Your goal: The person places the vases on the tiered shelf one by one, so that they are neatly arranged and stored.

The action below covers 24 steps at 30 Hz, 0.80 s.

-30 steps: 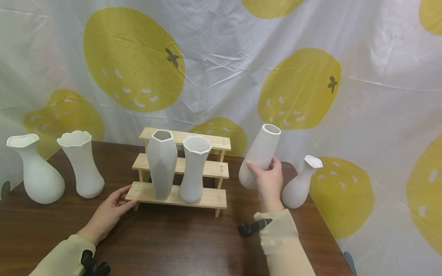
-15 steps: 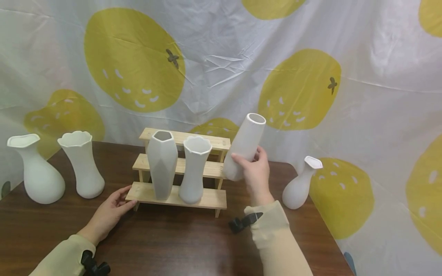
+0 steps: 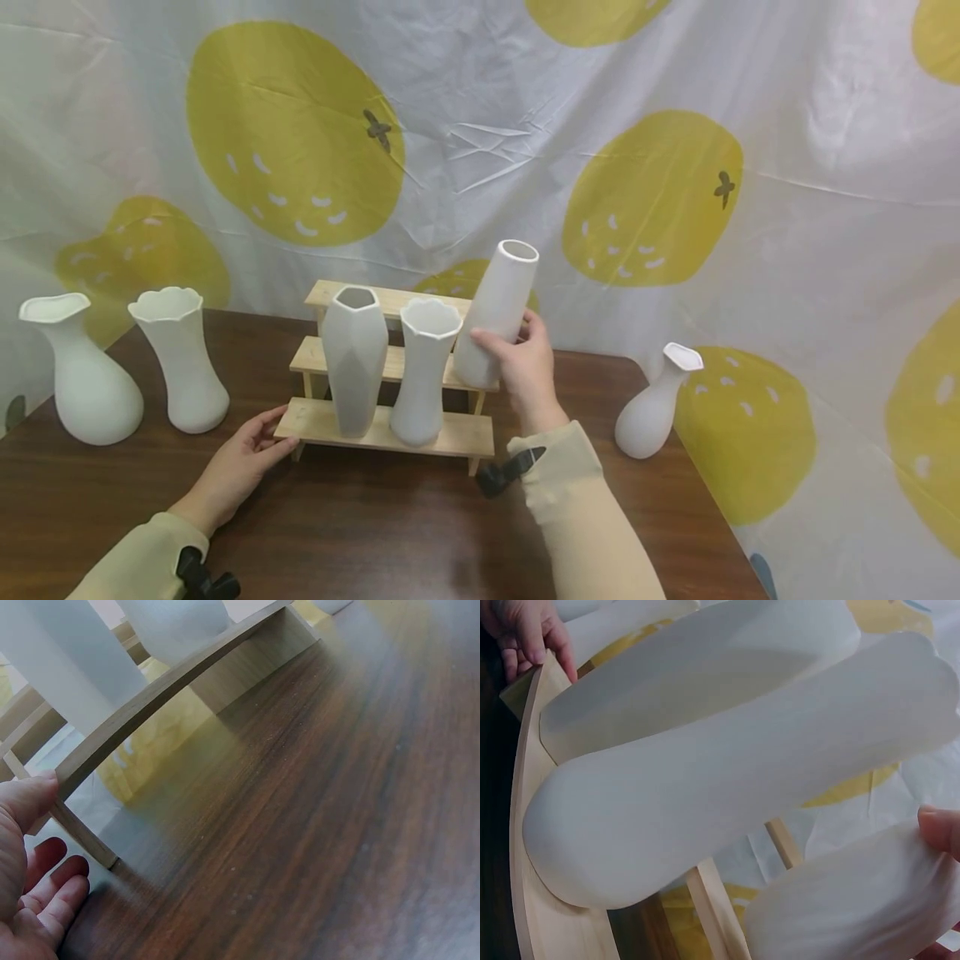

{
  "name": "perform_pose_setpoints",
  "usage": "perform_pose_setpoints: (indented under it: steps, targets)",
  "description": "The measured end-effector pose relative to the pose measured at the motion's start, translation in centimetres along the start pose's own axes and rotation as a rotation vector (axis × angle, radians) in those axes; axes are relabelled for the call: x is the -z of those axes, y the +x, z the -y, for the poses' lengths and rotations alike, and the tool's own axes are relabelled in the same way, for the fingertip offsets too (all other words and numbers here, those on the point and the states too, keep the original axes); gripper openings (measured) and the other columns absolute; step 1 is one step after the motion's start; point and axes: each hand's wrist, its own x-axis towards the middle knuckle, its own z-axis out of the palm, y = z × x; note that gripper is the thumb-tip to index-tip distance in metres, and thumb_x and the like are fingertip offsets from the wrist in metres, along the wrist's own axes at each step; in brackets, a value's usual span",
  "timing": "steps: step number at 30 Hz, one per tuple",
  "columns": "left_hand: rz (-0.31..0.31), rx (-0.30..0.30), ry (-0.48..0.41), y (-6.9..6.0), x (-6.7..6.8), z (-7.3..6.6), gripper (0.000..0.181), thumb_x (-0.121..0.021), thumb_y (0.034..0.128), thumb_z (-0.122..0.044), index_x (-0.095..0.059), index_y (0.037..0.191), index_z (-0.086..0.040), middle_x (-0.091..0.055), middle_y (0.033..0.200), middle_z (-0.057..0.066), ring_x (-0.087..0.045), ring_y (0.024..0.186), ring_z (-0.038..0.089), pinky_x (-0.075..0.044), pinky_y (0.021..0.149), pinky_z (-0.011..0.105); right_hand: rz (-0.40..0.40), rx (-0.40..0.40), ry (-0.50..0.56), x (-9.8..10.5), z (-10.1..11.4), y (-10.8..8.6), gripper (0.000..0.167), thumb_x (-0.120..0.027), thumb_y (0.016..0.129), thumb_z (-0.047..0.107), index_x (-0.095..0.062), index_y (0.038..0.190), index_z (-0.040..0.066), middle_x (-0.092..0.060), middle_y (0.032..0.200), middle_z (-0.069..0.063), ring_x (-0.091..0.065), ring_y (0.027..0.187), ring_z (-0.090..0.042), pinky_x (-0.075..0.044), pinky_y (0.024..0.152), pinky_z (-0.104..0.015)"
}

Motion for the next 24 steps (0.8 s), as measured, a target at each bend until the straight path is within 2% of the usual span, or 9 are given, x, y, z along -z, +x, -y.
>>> perform_pose_setpoints:
  steps: [6,12,24]
  targets:
    - [0.004,-0.005,-0.012,0.0,0.0,0.1,0.074,-0.066,0.0919,-0.037,-0.031,0.149,-0.006,-0.049,0.136,0.021,-0.054,0.113,0.027,-0.047,0.089,0.033,0.035,-0.009,-0.001,-1.0,-0.2,0.3,0.068,-0.078,0.076,0.005,-0.043,0.134,0.004,-0.051,0.117,-0.019,-0.054,0.104,-0.031,-0.046,0.088,-0.046]
    - [0.008,-0.016,-0.02,0.1,0.0,0.2,0.074,-0.066,0.0915,-0.037,-0.031,0.149,-0.005,-0.049,0.136,0.021,-0.054,0.112,0.026,-0.047,0.086,0.029,0.076,-0.027,0.01,-1.8,-0.4,0.6,0.066,-0.074,0.077,0.003,-0.043,0.136,0.005,-0.05,0.117,-0.018,-0.055,0.101,-0.03,-0.049,0.081,-0.043]
    - [0.007,-0.024,-0.026,0.0,0.0,0.2,0.075,-0.066,0.0915,-0.036,-0.03,0.149,-0.004,-0.049,0.136,0.022,-0.054,0.114,0.027,-0.047,0.085,0.027,0.125,-0.029,-0.07,-2.7,-0.4,1.1,0.065,-0.073,0.079,0.006,-0.045,0.137,0.008,-0.051,0.118,-0.017,-0.055,0.1,-0.028,-0.05,0.08,-0.041]
